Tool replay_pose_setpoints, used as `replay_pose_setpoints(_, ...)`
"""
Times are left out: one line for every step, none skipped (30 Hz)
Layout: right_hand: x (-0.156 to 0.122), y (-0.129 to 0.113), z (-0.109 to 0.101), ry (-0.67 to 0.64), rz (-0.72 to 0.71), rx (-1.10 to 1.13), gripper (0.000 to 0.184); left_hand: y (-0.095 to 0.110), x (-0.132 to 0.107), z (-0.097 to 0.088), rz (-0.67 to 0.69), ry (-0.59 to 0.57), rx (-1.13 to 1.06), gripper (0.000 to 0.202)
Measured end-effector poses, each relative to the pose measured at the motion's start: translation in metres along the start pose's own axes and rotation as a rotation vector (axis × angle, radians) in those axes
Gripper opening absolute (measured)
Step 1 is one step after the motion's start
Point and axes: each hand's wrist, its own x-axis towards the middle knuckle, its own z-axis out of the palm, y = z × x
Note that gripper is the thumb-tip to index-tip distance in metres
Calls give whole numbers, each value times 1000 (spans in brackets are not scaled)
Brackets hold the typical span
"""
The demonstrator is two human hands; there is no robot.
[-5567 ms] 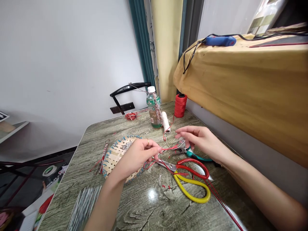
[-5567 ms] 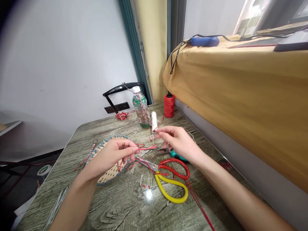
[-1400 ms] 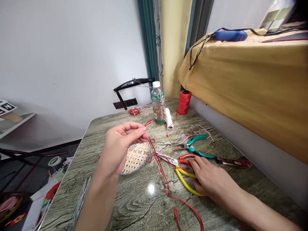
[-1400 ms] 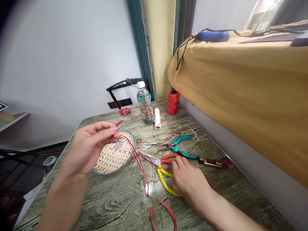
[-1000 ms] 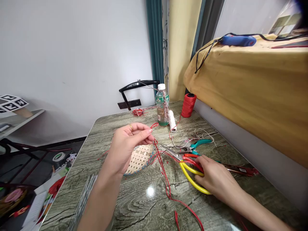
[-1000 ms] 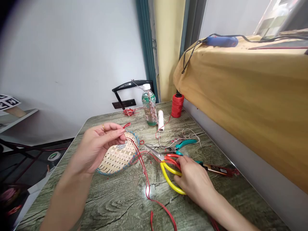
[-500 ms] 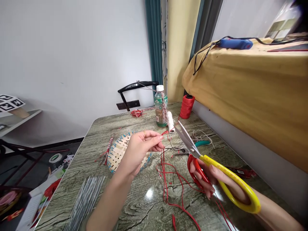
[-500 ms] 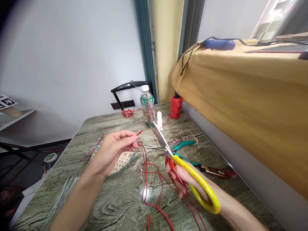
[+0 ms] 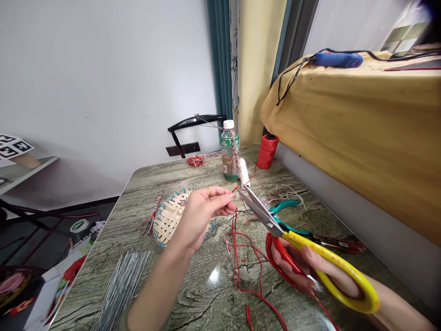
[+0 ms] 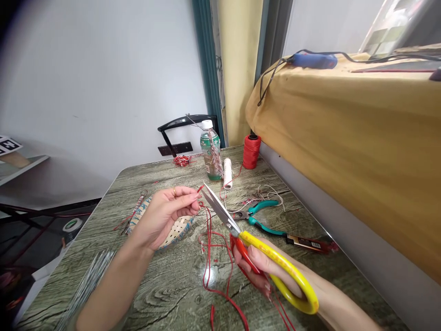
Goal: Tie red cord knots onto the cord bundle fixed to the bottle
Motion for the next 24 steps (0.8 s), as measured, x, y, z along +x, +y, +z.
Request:
replay_pose_setpoints(0, 0, -1, -10, 1, 20, 29, -1, 0, 1, -6, -16, 3, 11)
replay_pose_setpoints(0, -1, -2, -20, 1, 39, 29, -2, 0, 2, -10, -33, 6, 10)
replay_pose_setpoints(0, -1, -2, -29, -1, 59, 29, -2, 0, 3, -11, -49, 10, 10)
replay_pose_setpoints(0, 0, -3, -36, -4, 78, 30, -2, 0, 4, -10, -63, 15, 9)
replay_pose_setpoints(1, 1, -3, -42, -8, 98, 30, -3, 0, 5, -7, -73, 17, 9)
replay_pose_setpoints(1, 2, -2, -47, -13, 118, 30, -3, 0, 6, -7, -78, 18, 9)
replay_pose_setpoints(1, 5, -1, -53, -20, 139, 30, -3, 0, 7, -10, -80, 15, 9)
replay_pose_setpoints(2, 7, 0, -57, -29, 161, 29, -3, 0, 8, -17, -79, 9, 9)
replay_pose_setpoints(2, 10, 2, -61, -40, 183, 29, -2, 0, 8, -23, -77, 2, 9)
replay_pose_setpoints(3, 14, 4, -66, -51, 203, 32, -2, 0, 9, -29, -76, -6, 9)
replay_pose_setpoints(3, 17, 6, -69, -63, 227, 39, -2, 0, 10, -32, -76, -14, 9)
replay_pose_setpoints(4, 19, 8, -69, -74, 253, 46, -2, 0, 10, -30, -76, -23, 8)
replay_pose_setpoints(4, 21, 10, -70, -79, 279, 51, -2, 1, 10, -23, -78, -30, 8)
replay_pose_setpoints(4, 23, 11, -73, -81, 302, 52, -2, 1, 10, -15, -80, -35, 8)
replay_pose_setpoints(5, 24, 12, -74, -81, 321, 50, -2, 1, 10, -9, -82, -38, 8)
replay_pose_setpoints(5, 24, 13, -71, -83, 329, 48, -2, 1, 10, -6, -82, -40, 7)
replay_pose_setpoints(5, 23, 14, -68, -87, 325, 47, -2, 2, 10, -4, -80, -43, 7)
replay_pose_setpoints(6, 22, 14, -67, -91, 312, 46, -2, 2, 10, -5, -79, -46, 7)
replay_pose_setpoints(7, 21, 14, -63, -96, 301, 46, -3, 2, 10, -7, -78, -49, 6)
replay_pose_setpoints(7, 19, 13, -56, -97, 297, 47, -3, 1, 10, -12, -80, -48, 6)
replay_pose_setpoints(8, 16, 12, -40, -93, 303, 48, -4, 1, 10, -19, -87, -44, 6)
replay_pose_setpoints(8, 14, 9, -13, -84, 319, 49, -4, 1, 10, -29, -97, -37, 6)
replay_pose_setpoints(9, 12, 6, 28, -75, 339, 50, -4, 1, 10, -42, -105, -29, 6)
replay_pose_setpoints(10, 11, 3, 74, -69, 353, 51, -4, 0, 9, -53, -110, -25, 6)
